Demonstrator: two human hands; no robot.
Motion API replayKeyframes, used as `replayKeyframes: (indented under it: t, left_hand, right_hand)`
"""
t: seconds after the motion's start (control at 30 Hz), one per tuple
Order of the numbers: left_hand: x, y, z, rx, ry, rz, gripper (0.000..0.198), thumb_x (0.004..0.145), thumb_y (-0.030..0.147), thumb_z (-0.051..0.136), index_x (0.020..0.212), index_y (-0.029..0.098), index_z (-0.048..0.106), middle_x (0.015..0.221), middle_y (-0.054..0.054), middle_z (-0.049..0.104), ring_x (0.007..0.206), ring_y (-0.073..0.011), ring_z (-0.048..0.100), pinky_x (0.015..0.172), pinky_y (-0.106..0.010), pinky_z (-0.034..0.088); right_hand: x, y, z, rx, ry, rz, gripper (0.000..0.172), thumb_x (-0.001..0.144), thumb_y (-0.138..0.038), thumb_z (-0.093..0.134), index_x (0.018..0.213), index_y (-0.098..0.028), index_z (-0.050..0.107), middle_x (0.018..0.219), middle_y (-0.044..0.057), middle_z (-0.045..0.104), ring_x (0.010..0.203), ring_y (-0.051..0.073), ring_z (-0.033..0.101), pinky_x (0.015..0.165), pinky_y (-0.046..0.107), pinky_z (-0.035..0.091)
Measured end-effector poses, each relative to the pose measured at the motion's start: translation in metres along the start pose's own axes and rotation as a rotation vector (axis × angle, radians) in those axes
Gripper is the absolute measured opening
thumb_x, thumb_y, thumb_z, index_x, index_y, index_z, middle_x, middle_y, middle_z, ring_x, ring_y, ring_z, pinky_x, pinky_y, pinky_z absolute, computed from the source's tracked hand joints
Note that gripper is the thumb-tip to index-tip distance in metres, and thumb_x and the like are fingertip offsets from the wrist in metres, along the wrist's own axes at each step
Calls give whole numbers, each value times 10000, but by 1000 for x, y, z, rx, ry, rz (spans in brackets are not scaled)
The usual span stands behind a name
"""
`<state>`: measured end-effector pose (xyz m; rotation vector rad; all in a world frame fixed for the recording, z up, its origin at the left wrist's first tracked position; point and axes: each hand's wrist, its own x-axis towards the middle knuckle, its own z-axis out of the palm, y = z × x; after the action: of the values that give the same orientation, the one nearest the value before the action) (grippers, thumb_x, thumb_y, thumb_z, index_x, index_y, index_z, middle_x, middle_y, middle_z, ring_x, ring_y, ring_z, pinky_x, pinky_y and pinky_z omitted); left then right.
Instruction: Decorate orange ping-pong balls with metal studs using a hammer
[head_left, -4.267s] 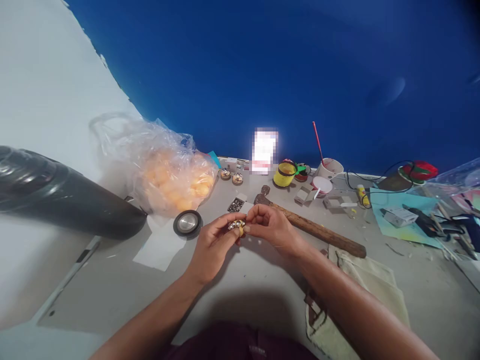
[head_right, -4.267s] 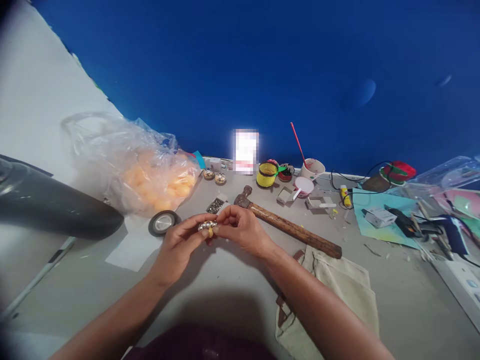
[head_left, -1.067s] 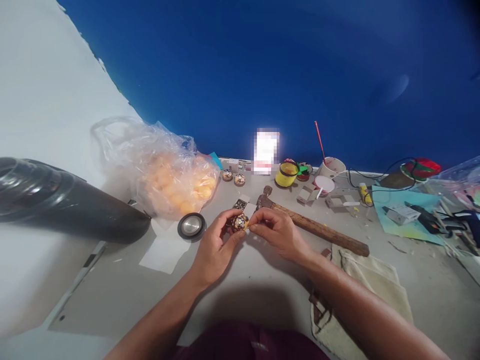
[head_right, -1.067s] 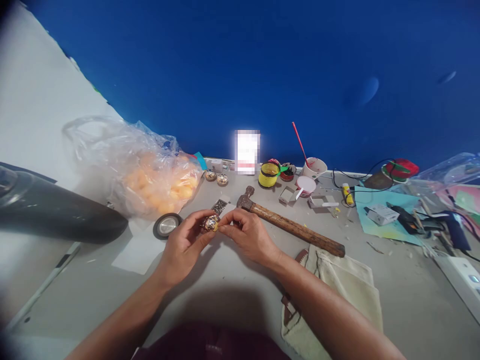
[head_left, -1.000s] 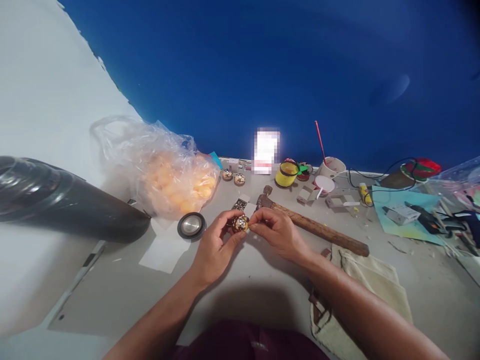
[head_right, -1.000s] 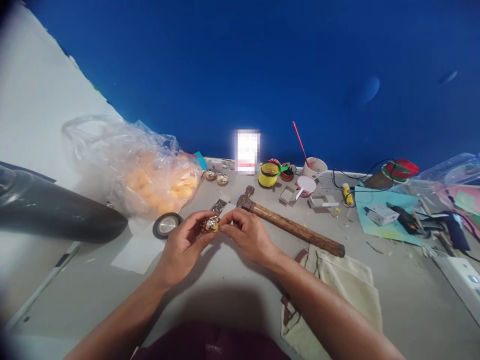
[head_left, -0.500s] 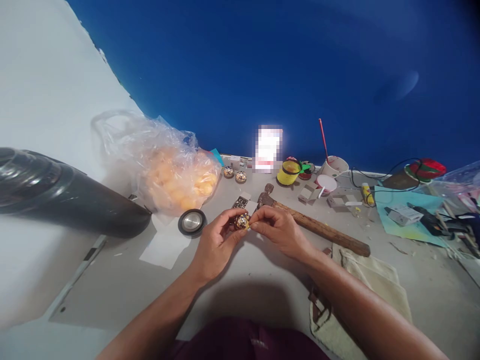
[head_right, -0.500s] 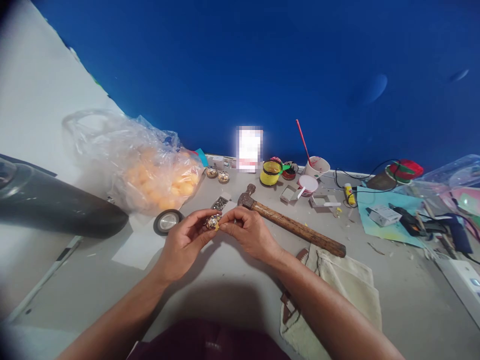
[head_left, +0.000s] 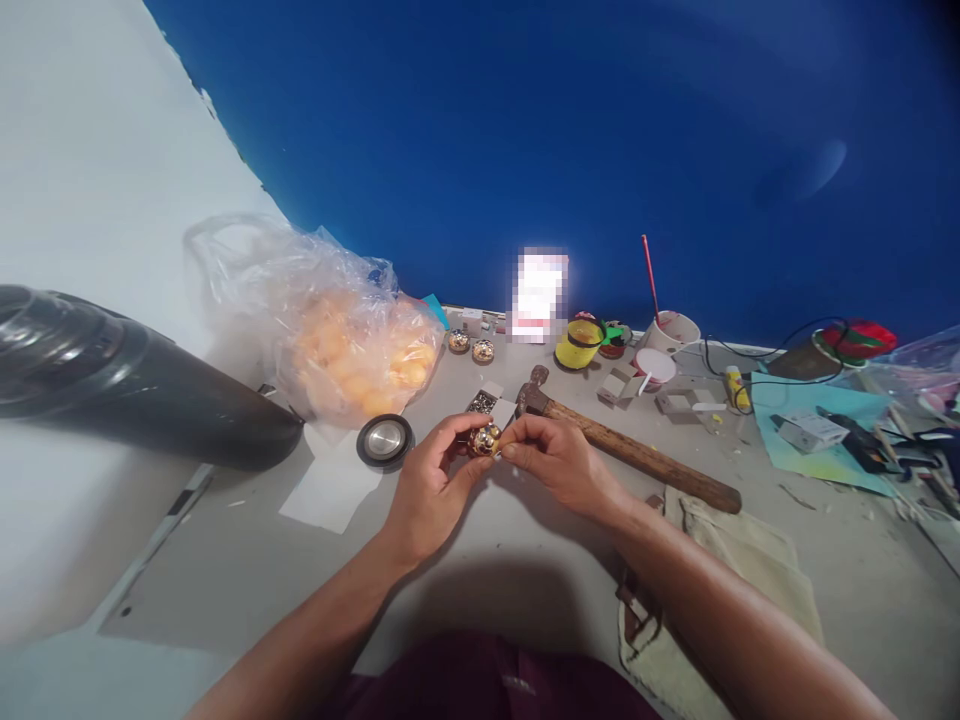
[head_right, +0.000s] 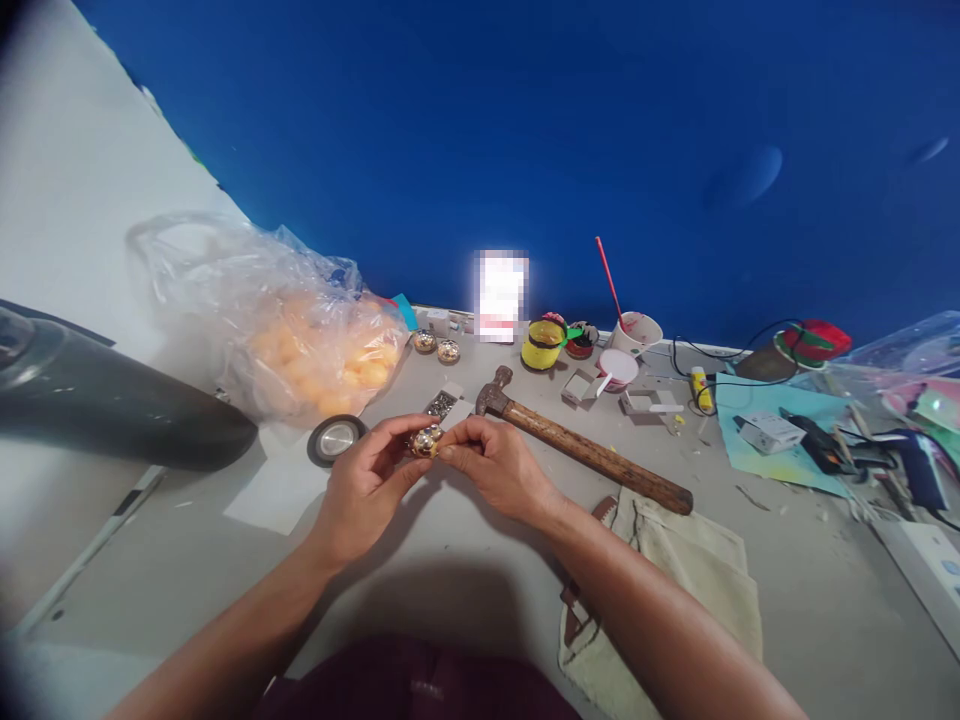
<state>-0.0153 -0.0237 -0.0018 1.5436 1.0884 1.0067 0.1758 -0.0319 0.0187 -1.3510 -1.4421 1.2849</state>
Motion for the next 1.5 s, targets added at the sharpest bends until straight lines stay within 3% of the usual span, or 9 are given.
replayKeyframes:
  t: [0.4, 0.73, 0.83, 0.93, 1.03, 1.13, 1.27, 1.4, 1.5]
  left_hand:
    - [-7, -5, 9, 21, 136, 215, 247, 872, 215, 727, 1113, 209, 674, 1237, -105, 707, 1156, -226, 671, 965, -357, 583]
    - [-8, -5, 10, 294, 279, 581, 316, 891, 113, 670, 1180, 242, 663, 1238, -95, 729, 1118, -234, 704, 974, -412, 586]
    - [-6, -1, 8, 404, 291, 630, 298, 898, 112, 660, 1165, 243, 662, 1218, -90, 741, 1093, -227, 717, 954, -404, 592]
    - [-5, 1, 5, 466, 294, 643, 268, 900, 123, 662, 1139, 245, 666, 1208, -86, 748, 1074, -221, 725, 935, -395, 597]
    - [-5, 3, 4, 486, 291, 633, 245, 897, 131, 669, 1111, 251, 676, 1192, -80, 757, 1053, -219, 732, 915, -394, 605]
    - [-5, 3, 4, 457, 297, 645, 242, 885, 130, 685, 1091, 256, 694, 1178, -72, 765, 1040, -222, 739, 914, -397, 609]
    - [-6, 0, 7, 377, 303, 580, 222, 871, 177, 718, 1081, 251, 715, 1172, -79, 768, 1049, -241, 736, 939, -423, 604]
    - [-5, -5, 10, 239, 287, 475, 224, 870, 260, 736, 1092, 238, 722, 1191, -91, 759, 1085, -256, 718, 951, -441, 606]
    - [-5, -6, 12, 178, 282, 483, 239, 859, 246, 749, 1095, 235, 717, 1212, -97, 746, 1115, -262, 704, 973, -452, 594]
  right_hand:
    - [-5, -4, 5, -33, 21, -16, 233, 848, -396, 597, 782, -175, 634, 747, -3, 620, 693, 139, 523, 644, 264, 390]
    - [-7, -5, 12, 54, 33, 14, 284, 853, -445, 623, 757, -178, 623, 729, -12, 573, 701, 134, 484, 650, 262, 386]
    - [-7, 0, 17, 167, 10, 28, 376, 849, -539, 652, 738, -182, 600, 690, -28, 500, 656, 118, 414, 608, 253, 354]
    - [-7, 2, 21, 416, -35, 144, 458, 786, -628, 714, 751, -188, 596, 687, -37, 435, 631, 110, 355, 561, 237, 325]
    - [-7, 1, 22, 658, -142, 299, 478, 684, -609, 821, 780, -188, 616, 723, -31, 415, 641, 107, 349, 533, 211, 333]
    - [-7, -1, 20, 737, -201, 347, 469, 659, -575, 855, 804, -186, 638, 735, -24, 422, 647, 104, 362, 531, 200, 360]
    - [-6, -2, 16, 495, -122, 186, 431, 763, -590, 745, 740, -189, 587, 696, -29, 445, 628, 107, 380, 552, 228, 362]
    - [-7, -8, 11, 56, 84, -87, 226, 851, -362, 625, 718, -191, 562, 710, -25, 515, 681, 120, 439, 653, 262, 378]
    - [-8, -12, 11, 83, 117, -87, 182, 828, -342, 619, 733, -192, 580, 715, -22, 528, 677, 122, 445, 644, 263, 382]
